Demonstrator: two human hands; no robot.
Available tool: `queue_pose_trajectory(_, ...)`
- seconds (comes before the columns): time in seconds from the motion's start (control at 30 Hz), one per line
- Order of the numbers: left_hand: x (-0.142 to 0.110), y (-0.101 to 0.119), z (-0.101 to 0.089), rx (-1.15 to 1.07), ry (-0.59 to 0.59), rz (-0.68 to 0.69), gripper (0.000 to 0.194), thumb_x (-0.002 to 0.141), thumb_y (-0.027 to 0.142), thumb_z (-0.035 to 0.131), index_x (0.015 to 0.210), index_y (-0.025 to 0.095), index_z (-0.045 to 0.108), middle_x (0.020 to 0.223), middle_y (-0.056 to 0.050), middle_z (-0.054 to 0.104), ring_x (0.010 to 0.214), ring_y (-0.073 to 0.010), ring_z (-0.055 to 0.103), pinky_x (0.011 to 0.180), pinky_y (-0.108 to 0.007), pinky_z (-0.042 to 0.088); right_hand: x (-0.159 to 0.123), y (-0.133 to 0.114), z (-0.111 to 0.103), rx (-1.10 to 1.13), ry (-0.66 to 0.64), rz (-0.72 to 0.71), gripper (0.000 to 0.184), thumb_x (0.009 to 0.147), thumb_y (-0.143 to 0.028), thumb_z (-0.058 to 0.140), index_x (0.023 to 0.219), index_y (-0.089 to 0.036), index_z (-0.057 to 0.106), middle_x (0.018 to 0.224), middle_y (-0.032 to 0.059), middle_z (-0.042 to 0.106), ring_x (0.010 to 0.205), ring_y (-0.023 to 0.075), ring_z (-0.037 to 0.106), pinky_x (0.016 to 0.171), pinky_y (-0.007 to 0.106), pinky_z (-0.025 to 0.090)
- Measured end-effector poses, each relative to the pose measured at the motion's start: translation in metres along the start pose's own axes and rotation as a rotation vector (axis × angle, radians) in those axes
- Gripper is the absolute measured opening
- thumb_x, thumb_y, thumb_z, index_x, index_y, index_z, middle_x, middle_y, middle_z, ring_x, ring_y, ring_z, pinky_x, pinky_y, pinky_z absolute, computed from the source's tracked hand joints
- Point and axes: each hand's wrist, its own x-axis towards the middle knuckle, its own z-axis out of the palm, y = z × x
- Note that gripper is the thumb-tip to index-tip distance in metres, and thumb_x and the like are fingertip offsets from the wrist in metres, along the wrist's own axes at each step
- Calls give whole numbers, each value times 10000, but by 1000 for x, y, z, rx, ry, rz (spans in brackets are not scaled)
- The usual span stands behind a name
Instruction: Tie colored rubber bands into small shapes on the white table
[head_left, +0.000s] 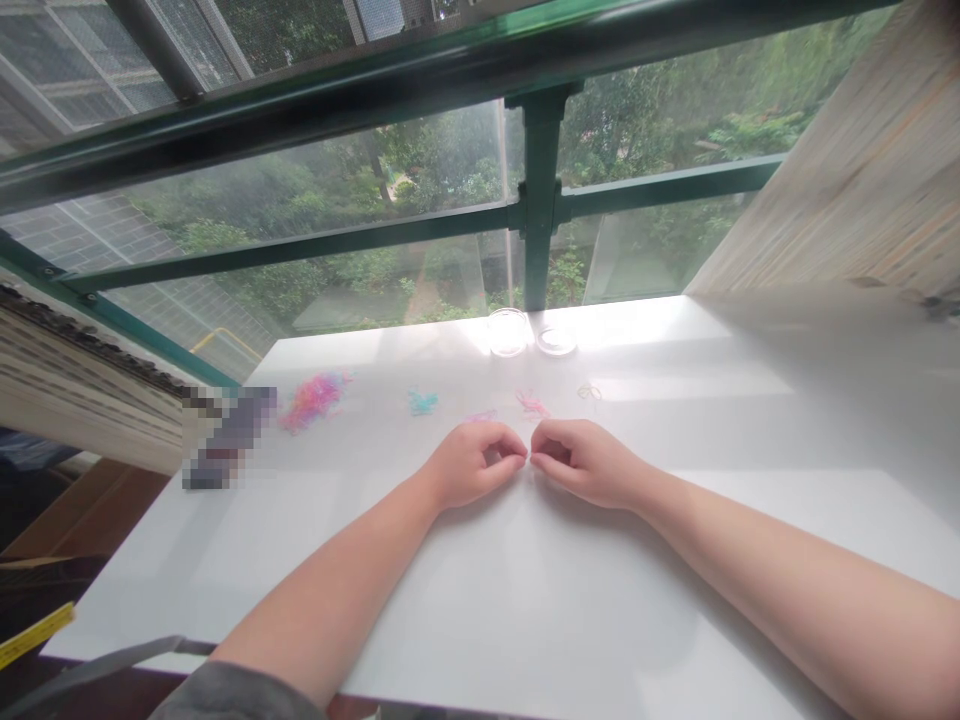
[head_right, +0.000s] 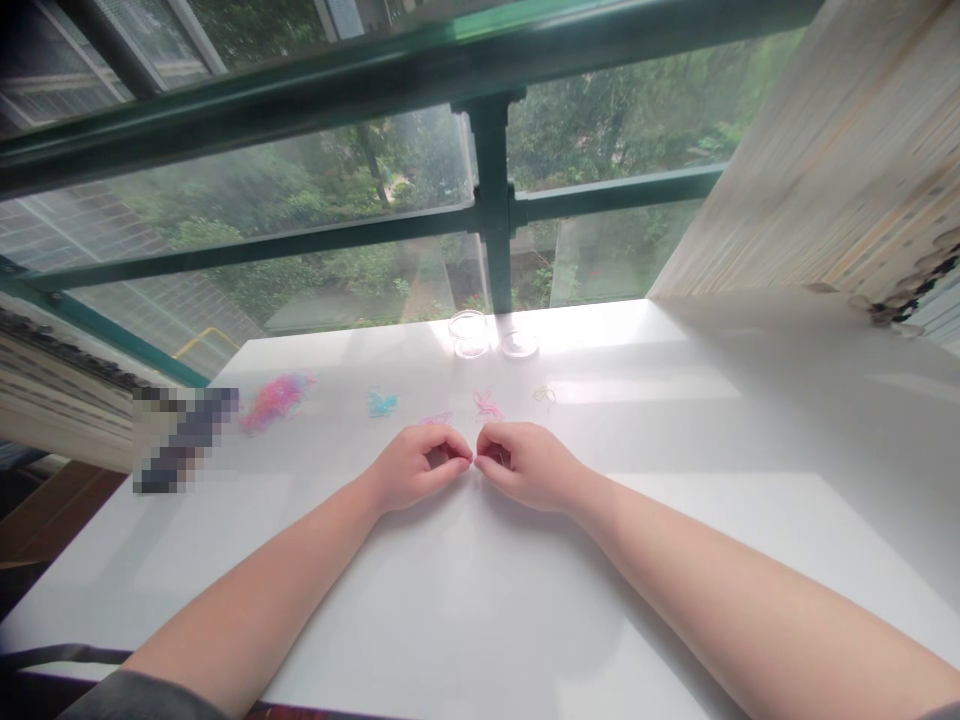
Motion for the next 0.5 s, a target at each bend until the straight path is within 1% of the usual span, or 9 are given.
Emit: queue_pose_trajectory(0.5, 0, 0, 0, 3, -15, 1, 102, 786, 208, 541, 819, 183, 635, 780, -10, 668, 713, -123, 593, 689, -233, 454, 0, 0, 0, -1, 3, -4, 71, 792, -198, 495, 726, -186, 518, 602, -27, 520, 542, 98, 436, 516, 210, 330)
